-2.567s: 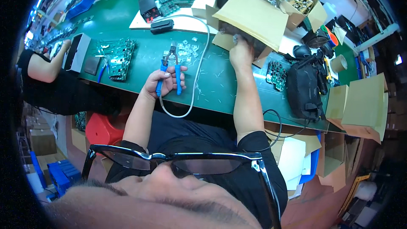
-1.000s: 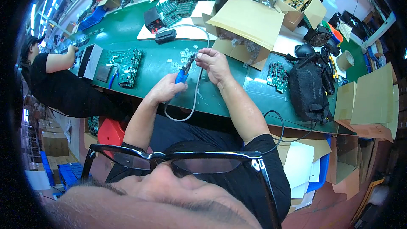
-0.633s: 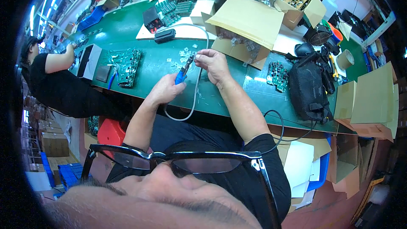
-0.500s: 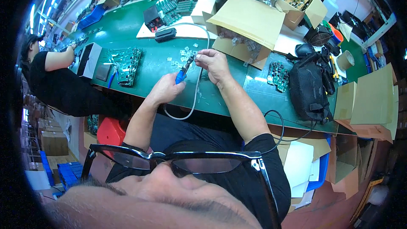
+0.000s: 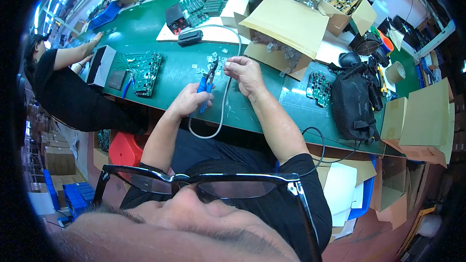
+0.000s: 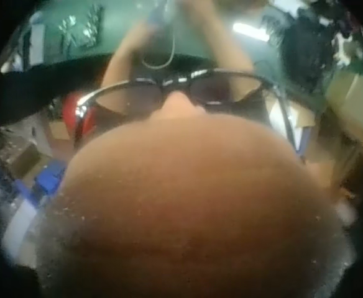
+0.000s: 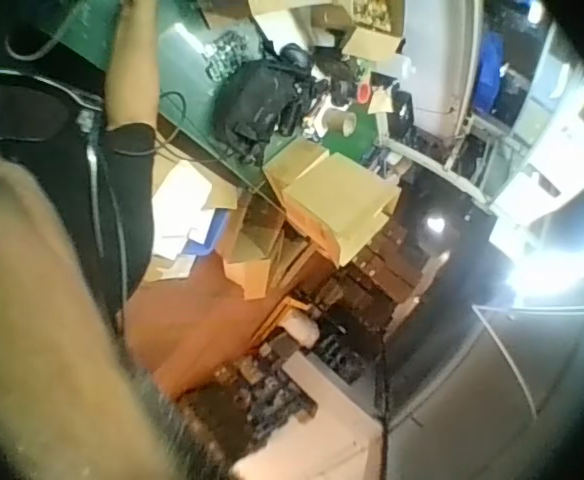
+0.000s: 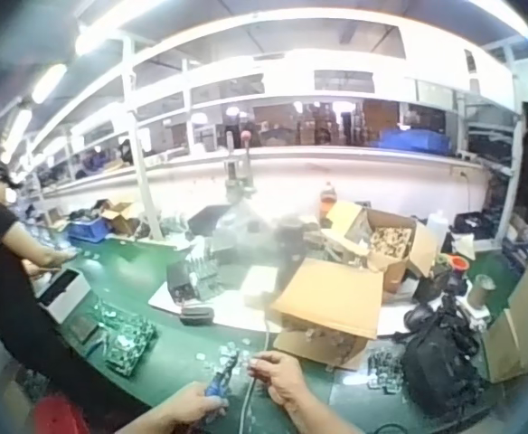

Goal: The person repeatedly retrieves plastic components from a cardboard box and trims them using wire cutters.

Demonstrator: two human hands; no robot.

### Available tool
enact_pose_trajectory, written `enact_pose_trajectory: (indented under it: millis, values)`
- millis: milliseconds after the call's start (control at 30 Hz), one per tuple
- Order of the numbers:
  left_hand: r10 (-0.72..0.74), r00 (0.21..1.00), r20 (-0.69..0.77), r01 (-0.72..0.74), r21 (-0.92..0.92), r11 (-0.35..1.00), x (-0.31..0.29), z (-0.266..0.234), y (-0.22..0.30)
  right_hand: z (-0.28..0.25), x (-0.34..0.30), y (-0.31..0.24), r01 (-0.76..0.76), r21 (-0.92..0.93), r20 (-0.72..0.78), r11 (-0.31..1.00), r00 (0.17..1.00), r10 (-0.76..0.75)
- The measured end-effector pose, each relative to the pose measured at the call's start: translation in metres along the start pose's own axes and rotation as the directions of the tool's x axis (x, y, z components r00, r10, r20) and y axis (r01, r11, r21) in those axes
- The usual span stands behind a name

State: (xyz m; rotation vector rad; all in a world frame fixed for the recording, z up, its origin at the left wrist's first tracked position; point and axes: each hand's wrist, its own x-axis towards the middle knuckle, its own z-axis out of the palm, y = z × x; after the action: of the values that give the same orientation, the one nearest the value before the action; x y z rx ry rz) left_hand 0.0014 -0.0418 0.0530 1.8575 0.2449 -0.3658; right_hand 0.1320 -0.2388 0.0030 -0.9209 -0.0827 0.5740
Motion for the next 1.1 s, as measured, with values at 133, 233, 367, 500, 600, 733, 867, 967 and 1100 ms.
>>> enact_pose_trajectory:
  millis: [133,233,367,500,600,733,867,967,1100]
  values:
    - [-0.049,0.999,-0.010,0.050,0.135,0.990,-0.002,-0.001,0.005,0.001,0.000,0.000,-0.010,0.015,0.000,1.000,1.000,0.010]
    - [-0.016,1.000,0.013,0.013,0.244,0.970,0.000,-0.003,0.003,0.001,0.000,-0.001,-0.012,0.032,-0.014,0.999,1.000,0.012]
    - [0.006,0.999,0.049,0.005,-0.201,0.980,0.004,-0.003,-0.008,-0.004,0.001,-0.002,0.024,-0.018,-0.063,1.000,0.998,-0.025]
    - [0.111,0.974,0.197,0.048,-0.661,0.749,0.017,-0.012,-0.044,-0.004,0.012,0.012,0.057,-0.200,-0.053,0.978,0.996,-0.069]
    - [0.193,0.950,0.245,0.064,-0.760,0.647,0.019,-0.022,-0.057,-0.003,0.019,0.024,0.197,-0.191,0.030,0.962,0.980,-0.195]
    - [0.362,0.883,0.300,0.117,-0.886,0.450,0.028,-0.028,-0.067,-0.014,0.012,-0.005,0.243,-0.561,-0.055,0.792,0.943,-0.328]
    - [0.281,0.876,0.393,0.188,-0.814,0.550,0.034,-0.027,-0.062,-0.028,0.009,-0.026,0.190,-0.832,-0.142,0.522,0.836,-0.530]
    - [0.304,0.862,0.407,0.212,-0.832,0.512,0.036,-0.032,-0.063,-0.024,0.009,-0.028,0.179,-0.873,-0.144,0.454,0.794,-0.590]
    - [0.305,0.857,0.415,0.226,-0.836,0.500,0.041,-0.033,-0.066,-0.015,-0.001,-0.021,0.198,-0.959,-0.015,0.203,0.680,-0.733]
